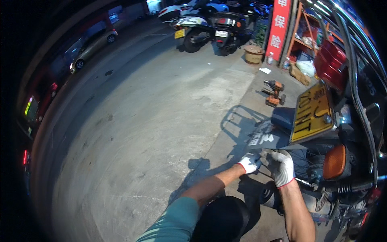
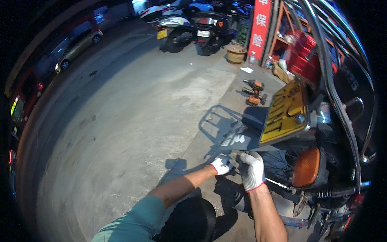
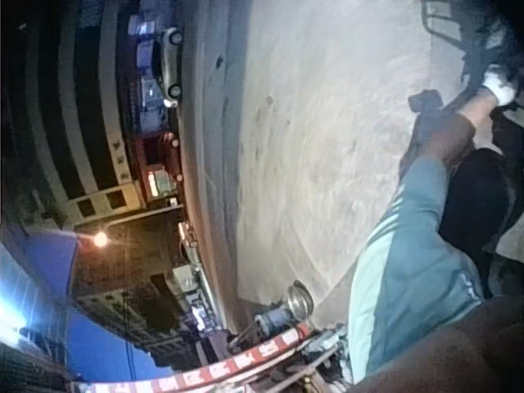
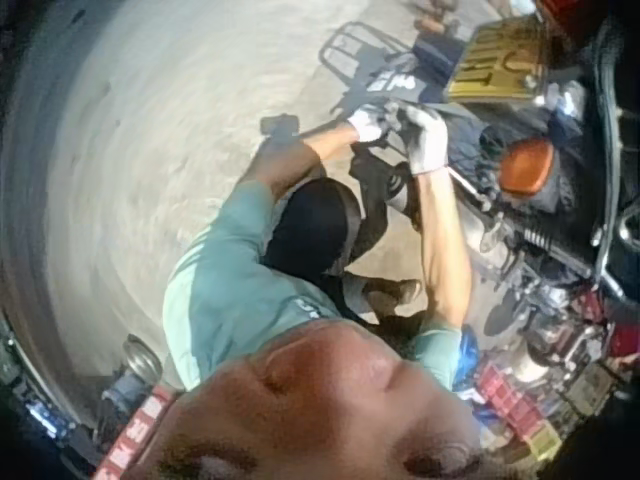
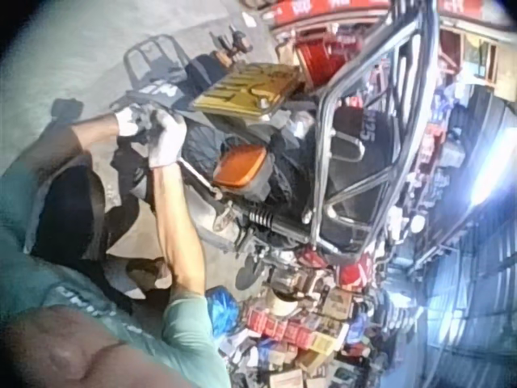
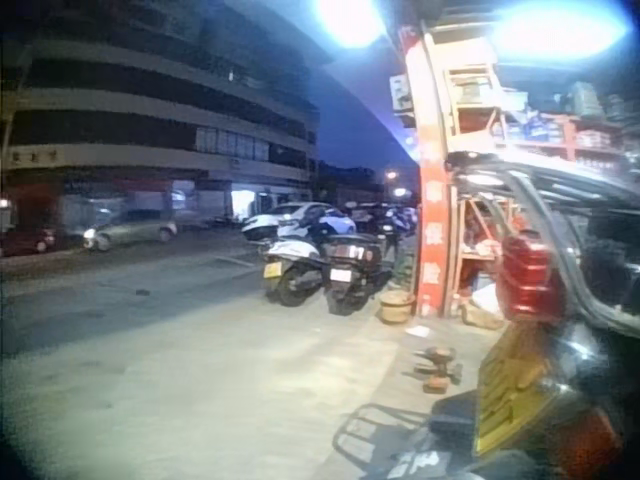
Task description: The person uses a T-handle wrench to loosen and remove bolts from the rear fender and license plate bracket of a motorcycle. After removing the bolts, the person detaches the license plate and adjusts the rear brake cable near the wheel.
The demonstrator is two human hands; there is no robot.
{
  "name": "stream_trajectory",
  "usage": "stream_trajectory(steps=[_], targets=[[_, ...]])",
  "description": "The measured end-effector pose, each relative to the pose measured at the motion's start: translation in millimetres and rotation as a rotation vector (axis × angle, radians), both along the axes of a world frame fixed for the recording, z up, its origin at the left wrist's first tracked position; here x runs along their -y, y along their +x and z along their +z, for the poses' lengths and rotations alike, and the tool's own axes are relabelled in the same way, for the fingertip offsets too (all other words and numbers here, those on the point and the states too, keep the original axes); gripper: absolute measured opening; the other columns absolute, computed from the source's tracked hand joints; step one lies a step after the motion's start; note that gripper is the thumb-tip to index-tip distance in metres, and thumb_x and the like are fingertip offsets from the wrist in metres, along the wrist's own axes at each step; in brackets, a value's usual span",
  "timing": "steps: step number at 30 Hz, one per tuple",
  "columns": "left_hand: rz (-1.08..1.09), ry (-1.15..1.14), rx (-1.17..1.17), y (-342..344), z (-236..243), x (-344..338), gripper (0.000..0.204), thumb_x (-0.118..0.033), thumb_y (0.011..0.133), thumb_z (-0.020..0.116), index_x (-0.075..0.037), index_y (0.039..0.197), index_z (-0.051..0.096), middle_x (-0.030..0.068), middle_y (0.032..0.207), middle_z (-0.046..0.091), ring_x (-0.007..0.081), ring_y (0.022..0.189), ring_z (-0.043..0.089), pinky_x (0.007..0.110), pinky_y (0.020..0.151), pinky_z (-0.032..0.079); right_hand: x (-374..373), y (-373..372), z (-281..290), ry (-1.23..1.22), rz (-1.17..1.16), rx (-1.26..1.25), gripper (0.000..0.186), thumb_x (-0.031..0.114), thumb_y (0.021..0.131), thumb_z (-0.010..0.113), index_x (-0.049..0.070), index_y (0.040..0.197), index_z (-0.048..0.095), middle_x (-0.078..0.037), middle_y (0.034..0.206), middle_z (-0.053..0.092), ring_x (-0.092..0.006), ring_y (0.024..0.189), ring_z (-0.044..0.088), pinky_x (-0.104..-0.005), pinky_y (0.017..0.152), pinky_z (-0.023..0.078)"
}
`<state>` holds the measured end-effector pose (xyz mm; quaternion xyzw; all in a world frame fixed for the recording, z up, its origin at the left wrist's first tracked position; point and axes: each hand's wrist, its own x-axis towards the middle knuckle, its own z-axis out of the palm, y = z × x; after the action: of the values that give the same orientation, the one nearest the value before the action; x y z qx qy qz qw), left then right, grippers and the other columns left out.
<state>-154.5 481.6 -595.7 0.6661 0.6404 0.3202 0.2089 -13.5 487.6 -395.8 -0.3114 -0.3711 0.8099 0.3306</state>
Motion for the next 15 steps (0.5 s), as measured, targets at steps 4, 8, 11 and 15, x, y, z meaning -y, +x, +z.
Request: stream_trajectory(steps=[4,8,11,15], targets=[[0.008,-0.218,-0.003,7.3,3.4,-10.2,0.033,-0.027,0.085,0.055,-0.001,0.101,0.068,0.0210,0.101,0.068,0.0380,0.092,0.065,0.046,0.078,0.051,3.1,-0.3,3.6,-0.030,0.008,-0.058,0.035,-0.001,0.077,0.051,-0.007,0.112,0.054,-0.019,0.102,0.064,-0.0332,0.093,0.064,-0.0416,0.077,0.055],[-0.009,-0.723,0.615,5.7,64.7,-16.6,0.029,-0.026,0.081,0.066,0.003,0.080,0.065,0.0138,0.070,0.065,0.0242,0.057,0.062,0.040,0.054,0.050,-4.0,8.1,-1.0,0.010,-0.034,-0.022,0.037,0.002,0.077,0.052,-0.009,0.112,0.052,-0.021,0.102,0.064,-0.0303,0.090,0.065,-0.0394,0.075,0.055],[0.118,-0.567,0.664,8.5,52.1,-6.6,0.030,-0.026,0.082,0.061,0.000,0.069,0.064,0.0128,0.064,0.064,0.0269,0.052,0.060,0.042,0.051,0.048,-0.2,7.8,-1.6,0.039,-0.004,0.044,0.042,0.004,0.077,0.053,-0.009,0.117,0.052,-0.020,0.104,0.064,-0.0274,0.088,0.065,-0.0361,0.077,0.053],[0.328,-0.173,0.140,21.6,58.4,8.1,0.031,-0.023,0.086,0.050,0.001,0.085,0.069,0.0254,0.088,0.068,0.0372,0.081,0.069,0.045,0.069,0.054,1.0,7.5,4.2,0.098,0.009,0.098,0.042,0.002,0.080,0.048,-0.009,0.121,0.052,-0.018,0.106,0.064,-0.0256,0.087,0.065,-0.0343,0.078,0.053]])
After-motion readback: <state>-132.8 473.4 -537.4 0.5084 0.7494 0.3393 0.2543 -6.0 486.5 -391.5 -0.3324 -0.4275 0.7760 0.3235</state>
